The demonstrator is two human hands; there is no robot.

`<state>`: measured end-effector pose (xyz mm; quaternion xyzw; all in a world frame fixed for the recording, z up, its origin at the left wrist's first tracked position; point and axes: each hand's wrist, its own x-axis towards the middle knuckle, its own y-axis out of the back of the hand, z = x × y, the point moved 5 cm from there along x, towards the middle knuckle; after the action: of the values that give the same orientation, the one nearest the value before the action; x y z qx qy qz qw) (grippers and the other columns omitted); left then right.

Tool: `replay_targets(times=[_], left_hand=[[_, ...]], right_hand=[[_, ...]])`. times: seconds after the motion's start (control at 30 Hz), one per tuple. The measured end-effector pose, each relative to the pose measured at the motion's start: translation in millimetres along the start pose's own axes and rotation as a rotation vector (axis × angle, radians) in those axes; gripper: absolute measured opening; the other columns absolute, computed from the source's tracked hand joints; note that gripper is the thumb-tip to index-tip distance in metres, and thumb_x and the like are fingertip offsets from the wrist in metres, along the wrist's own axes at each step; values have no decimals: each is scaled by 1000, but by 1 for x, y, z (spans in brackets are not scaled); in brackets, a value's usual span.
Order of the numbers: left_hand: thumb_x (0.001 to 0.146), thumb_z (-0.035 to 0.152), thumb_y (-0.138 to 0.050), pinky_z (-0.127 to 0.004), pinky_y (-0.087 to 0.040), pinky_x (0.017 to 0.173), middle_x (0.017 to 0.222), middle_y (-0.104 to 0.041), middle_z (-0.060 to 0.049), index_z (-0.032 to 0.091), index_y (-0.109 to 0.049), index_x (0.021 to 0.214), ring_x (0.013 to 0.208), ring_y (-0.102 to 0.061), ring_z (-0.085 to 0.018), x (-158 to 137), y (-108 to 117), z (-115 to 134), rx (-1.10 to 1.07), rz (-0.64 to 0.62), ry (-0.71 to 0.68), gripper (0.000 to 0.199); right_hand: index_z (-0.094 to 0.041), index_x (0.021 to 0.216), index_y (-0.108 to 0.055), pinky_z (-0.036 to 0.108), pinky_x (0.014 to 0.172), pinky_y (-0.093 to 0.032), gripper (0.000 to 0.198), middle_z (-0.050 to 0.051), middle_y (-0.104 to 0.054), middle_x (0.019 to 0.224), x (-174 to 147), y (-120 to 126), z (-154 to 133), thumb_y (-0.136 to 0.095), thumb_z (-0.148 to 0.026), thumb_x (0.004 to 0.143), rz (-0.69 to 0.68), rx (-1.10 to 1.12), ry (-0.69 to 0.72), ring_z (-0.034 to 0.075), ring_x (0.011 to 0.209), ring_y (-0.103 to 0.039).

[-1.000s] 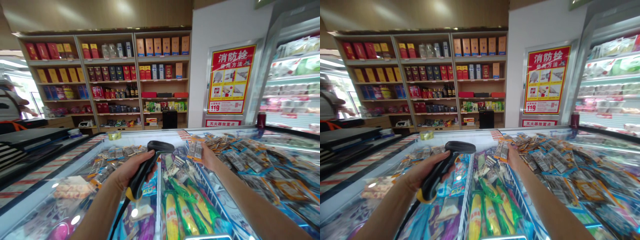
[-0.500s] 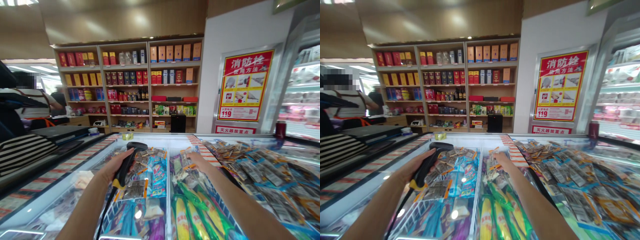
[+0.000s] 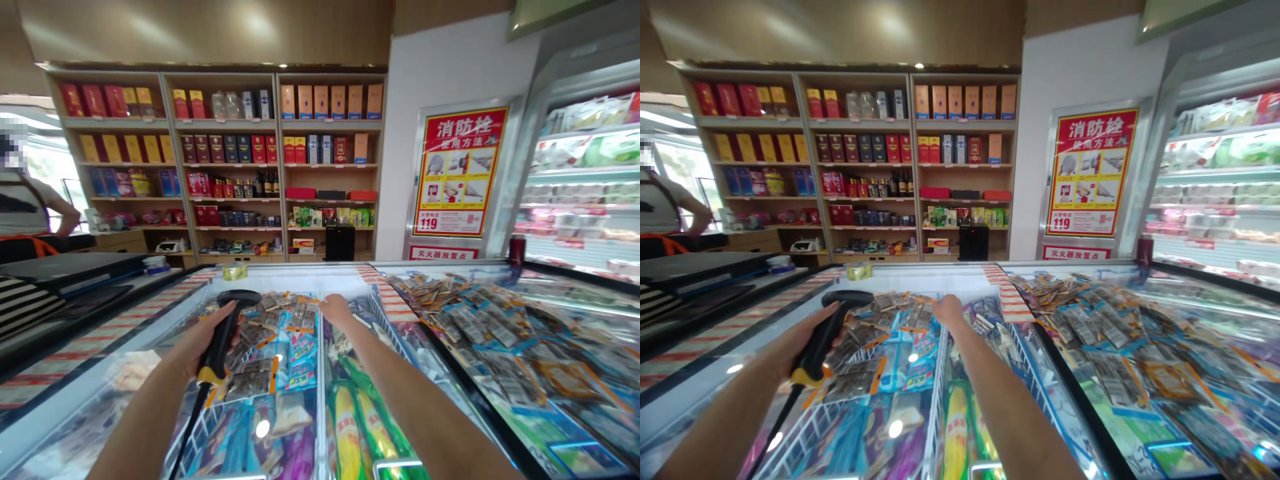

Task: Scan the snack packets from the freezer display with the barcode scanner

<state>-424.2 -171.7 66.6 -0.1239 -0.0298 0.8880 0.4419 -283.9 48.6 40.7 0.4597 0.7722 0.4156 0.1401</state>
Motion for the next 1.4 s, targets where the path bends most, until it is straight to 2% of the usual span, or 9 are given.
replay_targets(times=[0.3, 0.47, 0.6, 0.73, 0.87, 1.0, 1.2, 1.3, 1.4], left_hand=[[69, 41, -54, -18, -40, 38, 54, -55, -2, 13, -52, 71, 41, -49, -9, -2, -60, -4, 104, -62, -8, 28], [67, 46, -55, -19, -39, 36, 56, -56, -3, 13, -52, 70, 40, -49, -9, -1, -88, -11, 151, -83, 31, 33], [70, 44, -52, -19, -38, 35, 55, -55, -2, 14, -52, 73, 39, -48, -9, -2, -101, -15, 148, -123, 42, 31], [71, 43, -51, -19, -38, 35, 56, -55, -2, 14, -51, 75, 40, -48, -9, 0, -97, -20, 123, -126, 51, 29], [72, 42, -51, -19, -39, 36, 57, -56, -2, 14, -50, 74, 40, -48, -9, 2, -89, -24, 86, -139, 58, 28], [74, 39, -49, -19, -39, 36, 56, -55, -2, 14, -50, 74, 40, -48, -8, -3, -91, -23, 43, -156, 68, 26], [73, 44, -48, -18, -37, 35, 55, -56, -2, 14, -51, 72, 40, -48, -9, -11, -105, -27, 69, -224, 123, 30], [73, 44, -49, -18, -38, 36, 56, -57, -2, 14, -51, 72, 40, -49, -9, -13, -109, -29, 76, -230, 120, 30], [72, 44, -50, -18, -37, 36, 57, -57, -2, 14, -52, 73, 40, -48, -8, -16, -114, -33, 79, -259, 126, 30]], right_hand=[[-13, 96, -60, 32, 80, -40, 26, 10, -61, 97, -37, 130, 119, -49, -26, 76, 228, -331, -72, 21, 94, -54], [-13, 91, -62, 34, 71, -41, 31, 15, -63, 93, -67, 162, 169, -52, -33, 70, 289, -480, -156, 28, 89, -57], [-10, 88, -61, 35, 66, -41, 26, 18, -64, 86, -73, 167, 182, -52, -25, 69, 302, -540, -187, 29, 83, -59], [-11, 81, -60, 32, 63, -40, 19, 16, -64, 79, -74, 166, 168, -45, -16, 71, 304, -556, -138, 26, 77, -60], [-15, 78, -59, 26, 66, -38, 16, 9, -64, 81, -82, 137, 127, -45, -17, 72, 242, -532, 78, 19, 80, -58], [-19, 68, -59, 19, 61, -37, 12, 0, -64, 69, -90, 103, 101, -51, -27, 71, 62, -435, 284, 12, 68, -58], [-15, 71, -60, 30, 67, -39, 31, 13, -65, 78, -76, 121, 138, -46, -42, 73, 181, -298, -52, 24, 79, -59], [-14, 65, -60, 34, 68, -39, 35, 16, -65, 77, -69, 115, 146, -54, -48, 64, 146, -213, -101, 29, 83, -58], [-15, 67, -61, 33, 70, -40, 27, 12, -66, 78, -66, 102, 144, -68, -35, 51, 115, -23, -121, 29, 86, -57]])
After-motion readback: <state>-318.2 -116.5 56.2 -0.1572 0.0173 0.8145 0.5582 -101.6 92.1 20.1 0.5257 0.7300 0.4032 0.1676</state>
